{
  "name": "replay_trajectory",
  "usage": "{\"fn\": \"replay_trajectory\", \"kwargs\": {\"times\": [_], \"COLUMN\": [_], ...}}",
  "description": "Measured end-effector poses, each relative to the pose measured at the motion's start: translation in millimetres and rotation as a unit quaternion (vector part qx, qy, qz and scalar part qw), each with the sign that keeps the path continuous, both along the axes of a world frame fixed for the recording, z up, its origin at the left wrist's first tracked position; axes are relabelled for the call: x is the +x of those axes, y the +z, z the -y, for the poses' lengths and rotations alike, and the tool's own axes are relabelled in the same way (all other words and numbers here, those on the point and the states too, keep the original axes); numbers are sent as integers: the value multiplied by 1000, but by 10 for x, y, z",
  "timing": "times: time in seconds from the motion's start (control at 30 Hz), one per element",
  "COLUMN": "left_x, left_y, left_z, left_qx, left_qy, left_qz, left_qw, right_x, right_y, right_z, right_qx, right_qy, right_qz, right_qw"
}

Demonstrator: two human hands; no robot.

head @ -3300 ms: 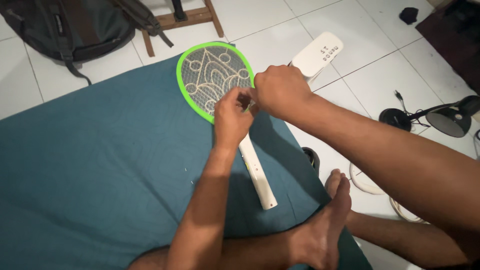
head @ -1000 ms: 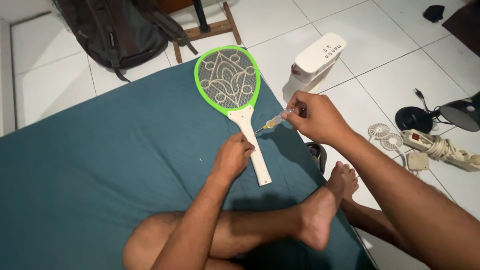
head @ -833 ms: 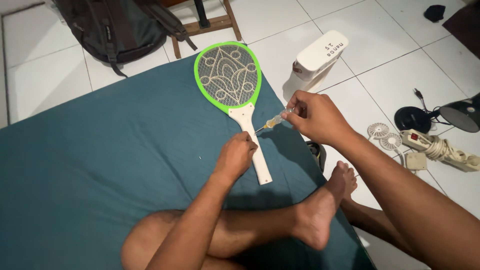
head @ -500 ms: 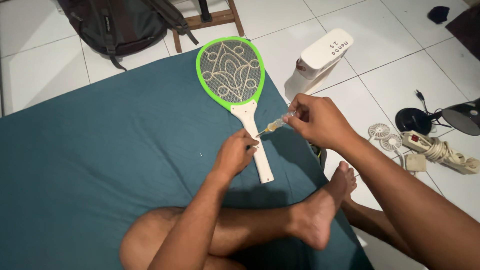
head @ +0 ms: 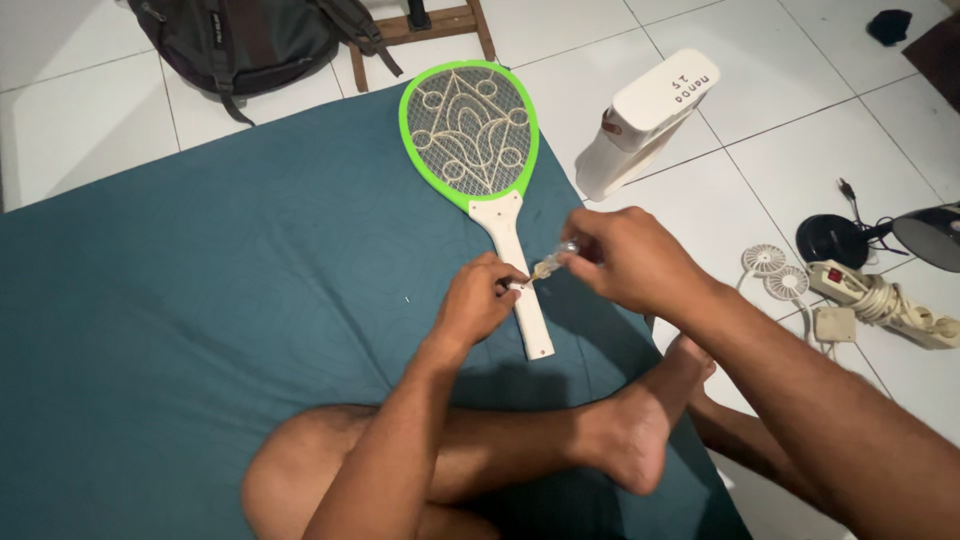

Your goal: The person repairs an electric fly swatter racket on their lap. They work on the opened handle, manipulate the internal circuit board and wiring, apply liquid from a small syringe-like bottle to the components, reattach the handle cover, and finally handle a power strip with its cable.

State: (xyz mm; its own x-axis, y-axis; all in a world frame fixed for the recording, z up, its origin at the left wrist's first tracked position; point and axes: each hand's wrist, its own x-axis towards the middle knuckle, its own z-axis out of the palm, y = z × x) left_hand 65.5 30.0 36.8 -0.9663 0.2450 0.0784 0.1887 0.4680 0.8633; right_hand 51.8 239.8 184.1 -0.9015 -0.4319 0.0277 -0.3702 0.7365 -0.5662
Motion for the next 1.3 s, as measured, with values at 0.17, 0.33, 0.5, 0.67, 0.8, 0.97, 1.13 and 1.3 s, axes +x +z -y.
{"fn": "replay_trajectory", "kwargs": {"times": [0.17,0.33,0.5,0.67,0.8,0.97,1.13,1.3], "left_x": [-33,-87,-66,-105,-91,-64,-55,29], "left_y": [33,97,159,152,162,273,351,306], "left_z": [-74,-97,-43,-173,-123,-190,-143,-241], "left_qx": [85,108,196,172,177,119,147,178], "left_qy": [-13,11,-60,6,-60,34,-48,15], "left_qz": [-63,-80,-24,-73,-112,-117,10,-174], "left_qw": [994,991,979,982,976,985,988,968], "right_x": [-28,-139,-148,-147,-167,-139,-127,-90], "right_y": [-13,26,54,47,43,-12,27,-28], "right_z": [347,422,354,440,395,394,344,385], "right_qx": [215,262,87,299,112,279,107,354], "right_qy": [26,34,164,20,153,24,144,41], "right_qz": [-78,-82,-100,-66,-111,-51,-125,-34], "right_qw": [973,961,978,952,976,959,976,934]}}
